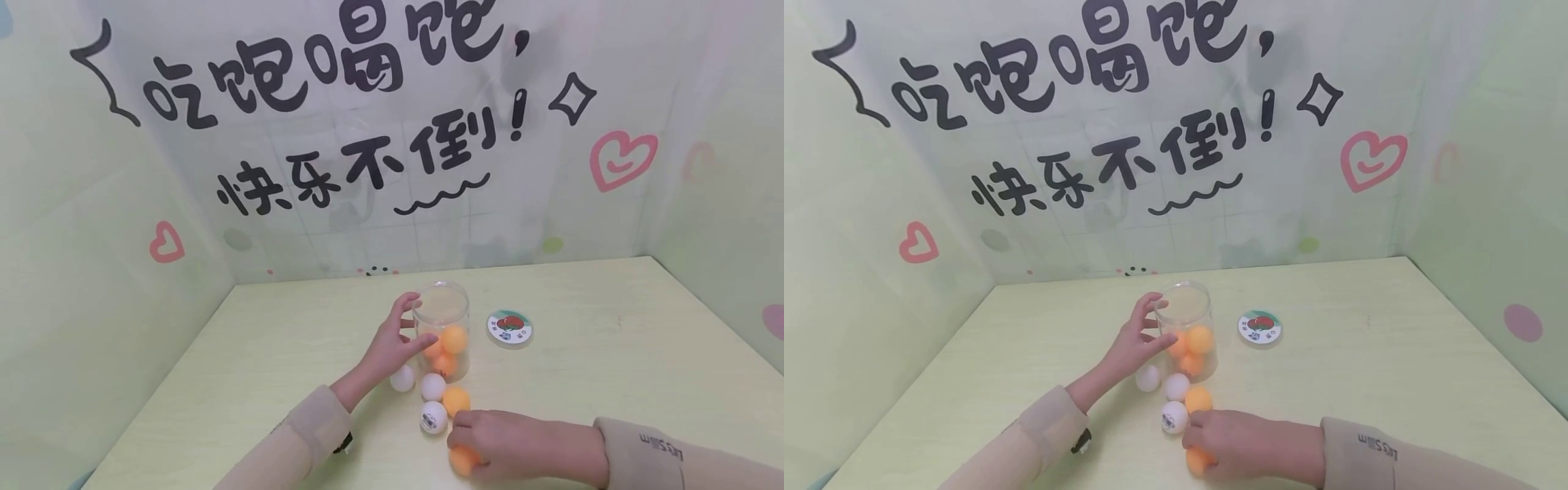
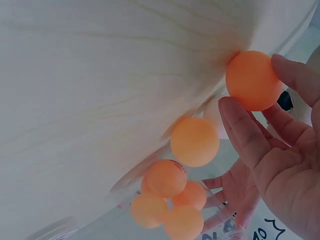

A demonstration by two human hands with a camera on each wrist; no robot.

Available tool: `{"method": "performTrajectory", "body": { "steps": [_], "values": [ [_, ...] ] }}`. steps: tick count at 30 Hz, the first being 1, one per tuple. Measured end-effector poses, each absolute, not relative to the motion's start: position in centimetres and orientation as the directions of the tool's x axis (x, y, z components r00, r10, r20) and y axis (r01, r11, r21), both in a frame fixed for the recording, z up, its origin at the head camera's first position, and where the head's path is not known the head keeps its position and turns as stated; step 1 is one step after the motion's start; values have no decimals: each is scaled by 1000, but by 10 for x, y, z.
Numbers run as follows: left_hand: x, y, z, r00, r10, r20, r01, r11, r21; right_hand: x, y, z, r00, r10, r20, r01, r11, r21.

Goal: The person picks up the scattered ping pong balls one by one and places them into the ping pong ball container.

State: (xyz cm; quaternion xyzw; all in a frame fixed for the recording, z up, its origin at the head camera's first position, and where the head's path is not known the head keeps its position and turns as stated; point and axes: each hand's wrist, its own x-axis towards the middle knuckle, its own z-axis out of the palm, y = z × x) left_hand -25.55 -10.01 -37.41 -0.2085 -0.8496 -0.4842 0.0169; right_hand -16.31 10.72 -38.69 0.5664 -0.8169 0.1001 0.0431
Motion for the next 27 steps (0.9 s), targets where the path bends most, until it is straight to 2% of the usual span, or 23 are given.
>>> {"method": "performTrajectory", "body": {
  "steps": [6,12,19,27],
  "values": [
    [-256,-100,-375,-910,344,233,376,442,814,-163,110,-387,-340,-922,187,-940,324,-109],
    [-255,-100,-374,-908,347,236,379,436,816,-165,116,-379,-322,-911,256,-947,305,-103],
    [-256,-101,-375,-905,346,247,388,435,813,-169,125,-364,-373,-889,264,-923,326,-205],
    [-257,-101,-377,-907,338,252,388,435,813,-177,132,-350,-403,-859,317,-912,347,-217]
  ]
}}
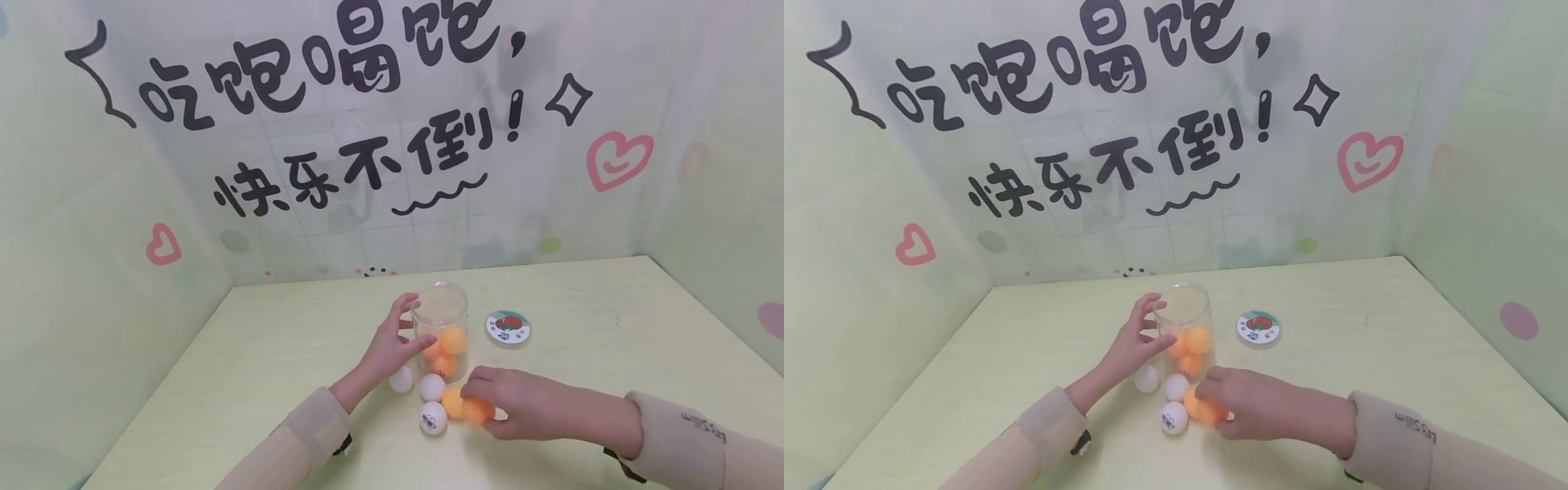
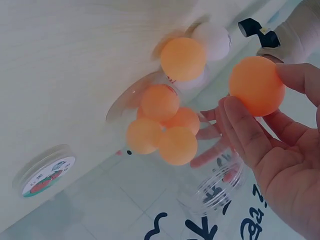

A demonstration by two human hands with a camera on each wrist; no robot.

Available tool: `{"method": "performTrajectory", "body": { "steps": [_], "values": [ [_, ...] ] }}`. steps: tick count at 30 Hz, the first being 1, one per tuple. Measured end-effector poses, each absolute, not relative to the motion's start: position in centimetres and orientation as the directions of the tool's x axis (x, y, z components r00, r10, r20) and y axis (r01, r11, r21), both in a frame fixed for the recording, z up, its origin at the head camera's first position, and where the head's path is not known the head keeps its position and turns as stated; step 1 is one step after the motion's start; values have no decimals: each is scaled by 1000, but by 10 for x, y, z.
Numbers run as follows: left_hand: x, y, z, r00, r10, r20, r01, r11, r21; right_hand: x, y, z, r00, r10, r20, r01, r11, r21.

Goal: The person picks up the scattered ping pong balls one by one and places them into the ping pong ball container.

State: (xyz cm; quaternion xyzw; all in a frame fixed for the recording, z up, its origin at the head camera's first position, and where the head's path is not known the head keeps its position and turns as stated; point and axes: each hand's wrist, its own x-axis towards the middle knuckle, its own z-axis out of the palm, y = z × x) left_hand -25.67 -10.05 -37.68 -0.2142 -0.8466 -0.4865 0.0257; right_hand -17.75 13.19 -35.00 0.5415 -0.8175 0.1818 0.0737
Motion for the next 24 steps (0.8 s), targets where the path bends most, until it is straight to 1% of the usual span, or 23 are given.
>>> {"method": "performTrajectory", "body": {
  "steps": [3,5,8,13,17,20,22,24],
  "values": [
    [-258,-101,-378,-909,334,251,384,432,816,-180,134,-344,-435,-847,306,-895,368,-253],
    [-258,-102,-378,-911,331,246,379,434,817,-182,135,-340,-478,-834,275,-867,399,-298],
    [-258,-102,-379,-912,330,243,375,434,819,-185,137,-334,-534,-806,255,-832,447,-329],
    [-258,-102,-380,-911,331,245,377,431,820,-193,141,-323,-597,-756,270,-795,511,-327],
    [-259,-101,-379,-906,338,255,390,429,815,-201,143,-310,-660,-711,244,-743,568,-354],
    [-259,-101,-379,-905,340,255,391,430,814,-207,143,-299,-688,-687,232,-714,585,-384],
    [-259,-101,-379,-906,341,251,388,431,815,-210,142,-294,-694,-680,236,-709,588,-390],
    [-259,-101,-378,-907,342,246,384,430,817,-212,140,-289,-687,-681,253,-719,584,-378]
  ]
}}
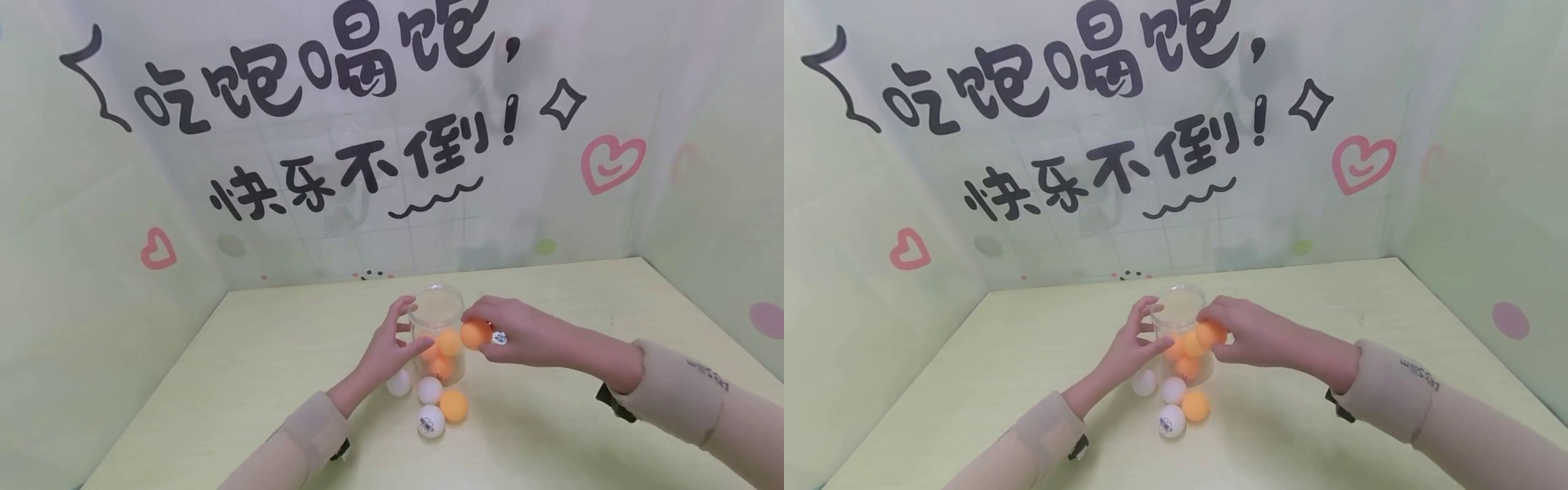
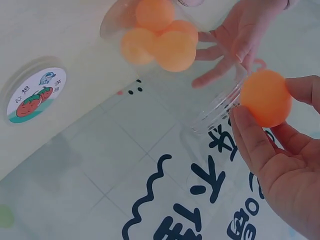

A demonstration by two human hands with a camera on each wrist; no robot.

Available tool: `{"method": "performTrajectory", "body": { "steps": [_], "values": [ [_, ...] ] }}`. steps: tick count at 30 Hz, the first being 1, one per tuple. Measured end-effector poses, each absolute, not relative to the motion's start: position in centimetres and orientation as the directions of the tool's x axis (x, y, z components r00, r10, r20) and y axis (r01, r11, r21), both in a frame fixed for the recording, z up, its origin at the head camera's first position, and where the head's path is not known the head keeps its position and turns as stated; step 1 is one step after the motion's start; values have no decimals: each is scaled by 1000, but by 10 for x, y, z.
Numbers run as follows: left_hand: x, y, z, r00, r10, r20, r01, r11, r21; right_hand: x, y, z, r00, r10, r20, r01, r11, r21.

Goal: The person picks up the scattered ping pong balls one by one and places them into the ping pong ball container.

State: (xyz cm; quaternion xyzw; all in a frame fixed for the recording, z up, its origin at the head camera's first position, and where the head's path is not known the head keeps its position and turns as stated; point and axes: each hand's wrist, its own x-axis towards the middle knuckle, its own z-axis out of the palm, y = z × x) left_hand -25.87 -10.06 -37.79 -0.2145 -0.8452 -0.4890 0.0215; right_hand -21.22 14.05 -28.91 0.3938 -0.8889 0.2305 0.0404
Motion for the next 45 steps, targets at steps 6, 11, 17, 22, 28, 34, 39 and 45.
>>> {"method": "performTrajectory", "body": {
  "steps": [6,11,17,22,28,34,39,45],
  "values": [
    [-259,-101,-377,-907,344,241,377,413,829,-218,136,-279,-677,-685,270,-730,576,-367],
    [-258,-101,-377,-907,346,239,375,411,831,-222,132,-273,-694,-669,266,-714,593,-371],
    [-258,-101,-377,-905,348,246,385,418,823,-226,130,-268,-709,-651,270,-702,619,-351],
    [-258,-101,-377,-904,347,250,390,426,817,-231,129,-268,-714,-639,286,-699,625,-348],
    [-259,-101,-379,-906,349,241,382,426,820,-236,126,-268,-720,-620,311,-694,630,-350],
    [-251,-100,-368,-911,350,217,361,422,832,-244,122,-269,-718,-617,322,-696,631,-342],
    [-236,-97,-349,-909,359,214,362,423,830,-249,118,-270,-707,-621,338,-707,620,-339],
    [-233,-96,-345,-911,353,214,362,433,826,-253,113,-272,-696,-628,347,-718,600,-353]
  ]
}}
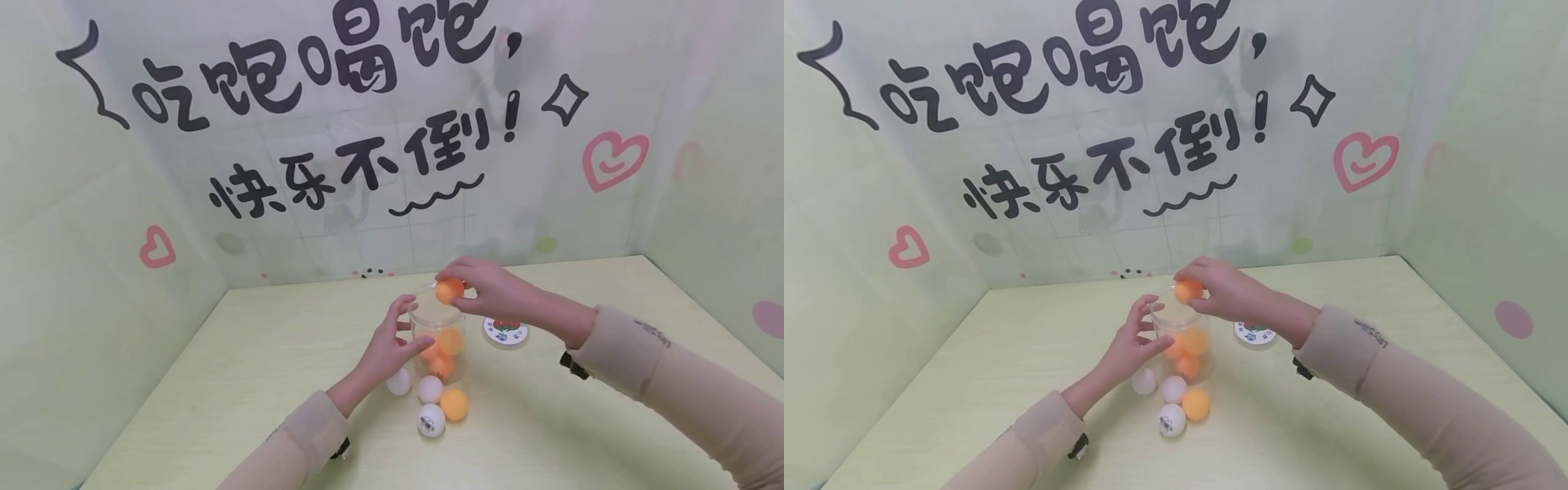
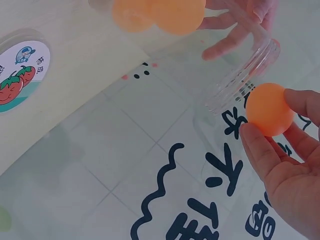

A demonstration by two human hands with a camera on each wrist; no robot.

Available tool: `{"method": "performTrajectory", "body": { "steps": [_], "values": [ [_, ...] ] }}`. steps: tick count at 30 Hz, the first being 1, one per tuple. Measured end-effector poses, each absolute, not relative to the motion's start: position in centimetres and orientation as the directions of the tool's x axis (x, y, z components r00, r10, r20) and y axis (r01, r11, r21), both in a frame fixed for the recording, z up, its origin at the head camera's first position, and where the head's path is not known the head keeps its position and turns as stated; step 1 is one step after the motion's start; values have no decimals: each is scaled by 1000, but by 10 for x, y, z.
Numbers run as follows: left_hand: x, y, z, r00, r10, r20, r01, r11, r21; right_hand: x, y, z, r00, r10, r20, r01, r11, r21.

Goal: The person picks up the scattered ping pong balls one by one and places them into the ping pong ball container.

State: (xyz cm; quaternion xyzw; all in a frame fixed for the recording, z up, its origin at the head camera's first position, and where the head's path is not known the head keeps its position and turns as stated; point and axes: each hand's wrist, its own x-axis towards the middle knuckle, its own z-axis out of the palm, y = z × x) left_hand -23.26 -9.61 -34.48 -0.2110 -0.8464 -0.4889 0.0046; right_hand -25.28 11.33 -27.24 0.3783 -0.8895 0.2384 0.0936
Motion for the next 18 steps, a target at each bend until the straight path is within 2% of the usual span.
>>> {"method": "performTrajectory", "body": {
  "steps": [18],
  "values": [
    [-235,-96,-347,-909,354,218,365,429,826,-253,113,-275,-712,-625,321,-701,605,-377]
  ]
}}
